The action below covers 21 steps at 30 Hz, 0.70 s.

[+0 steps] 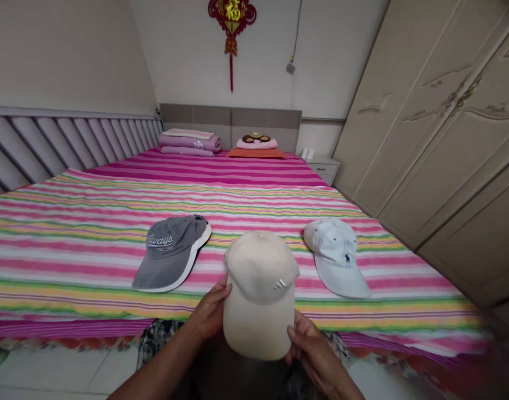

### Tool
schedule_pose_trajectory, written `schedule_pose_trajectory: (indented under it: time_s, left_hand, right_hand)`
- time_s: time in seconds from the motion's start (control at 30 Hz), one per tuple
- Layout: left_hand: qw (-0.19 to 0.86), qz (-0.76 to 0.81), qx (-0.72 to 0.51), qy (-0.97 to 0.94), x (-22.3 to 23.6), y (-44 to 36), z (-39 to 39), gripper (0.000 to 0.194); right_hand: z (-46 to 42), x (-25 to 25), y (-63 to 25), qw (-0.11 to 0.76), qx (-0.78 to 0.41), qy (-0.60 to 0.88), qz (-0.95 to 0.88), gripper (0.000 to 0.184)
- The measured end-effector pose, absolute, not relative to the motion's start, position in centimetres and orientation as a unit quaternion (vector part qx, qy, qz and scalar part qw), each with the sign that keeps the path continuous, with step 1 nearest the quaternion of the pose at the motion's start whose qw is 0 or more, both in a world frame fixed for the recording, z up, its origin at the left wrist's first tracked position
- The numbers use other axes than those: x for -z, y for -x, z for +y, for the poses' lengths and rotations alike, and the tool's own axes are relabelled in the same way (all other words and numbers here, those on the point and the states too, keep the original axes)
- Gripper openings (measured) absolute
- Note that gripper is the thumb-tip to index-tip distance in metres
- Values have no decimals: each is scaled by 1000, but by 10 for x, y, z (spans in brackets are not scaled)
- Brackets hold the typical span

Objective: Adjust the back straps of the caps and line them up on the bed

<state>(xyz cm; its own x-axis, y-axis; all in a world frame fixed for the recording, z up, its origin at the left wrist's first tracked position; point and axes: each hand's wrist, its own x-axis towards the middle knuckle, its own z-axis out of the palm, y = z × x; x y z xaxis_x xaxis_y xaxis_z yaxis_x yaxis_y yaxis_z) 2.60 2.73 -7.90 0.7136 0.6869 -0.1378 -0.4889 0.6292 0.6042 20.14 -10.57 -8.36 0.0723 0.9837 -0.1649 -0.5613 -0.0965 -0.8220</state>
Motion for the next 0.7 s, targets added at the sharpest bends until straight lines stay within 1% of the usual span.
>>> schedule_pose_trajectory:
  time_s: [0.1,0.2,0.3,0.37,0.5,0.53,0.6,0.7]
  left_hand:
    - [877,186,-334,-291,70,-52,56,38]
    - [871,188,-347,-292,59,-82,86,36]
    - [851,220,-366,-305,57,-111,107,32]
    - [835,261,-369,-315,64,-124,113,37]
    - [806,329,-373,-321,89,-135,110,72]
    - [799,337,-375,-327,94,-136,108,77]
    - [789,338,-377,-348,99,-137,105,78]
    - [776,328,-380,-382,99,-139,101,66]
  right_hand:
    - [-82,72,-225,634,-591,420,-270,36]
    - [-55,63,-250,664,-555,438,-243,39]
    - [-29,65,-273,689,-522,454,-215,38]
    - [-17,74,-285,697,-502,474,-193,34]
    - [-7,96,-294,697,-460,528,-152,33]
    - [-7,100,-293,697,-450,539,-147,34]
    - [-8,105,-291,695,-430,557,-144,38]
    - [-12,106,-288,687,-409,582,-146,38]
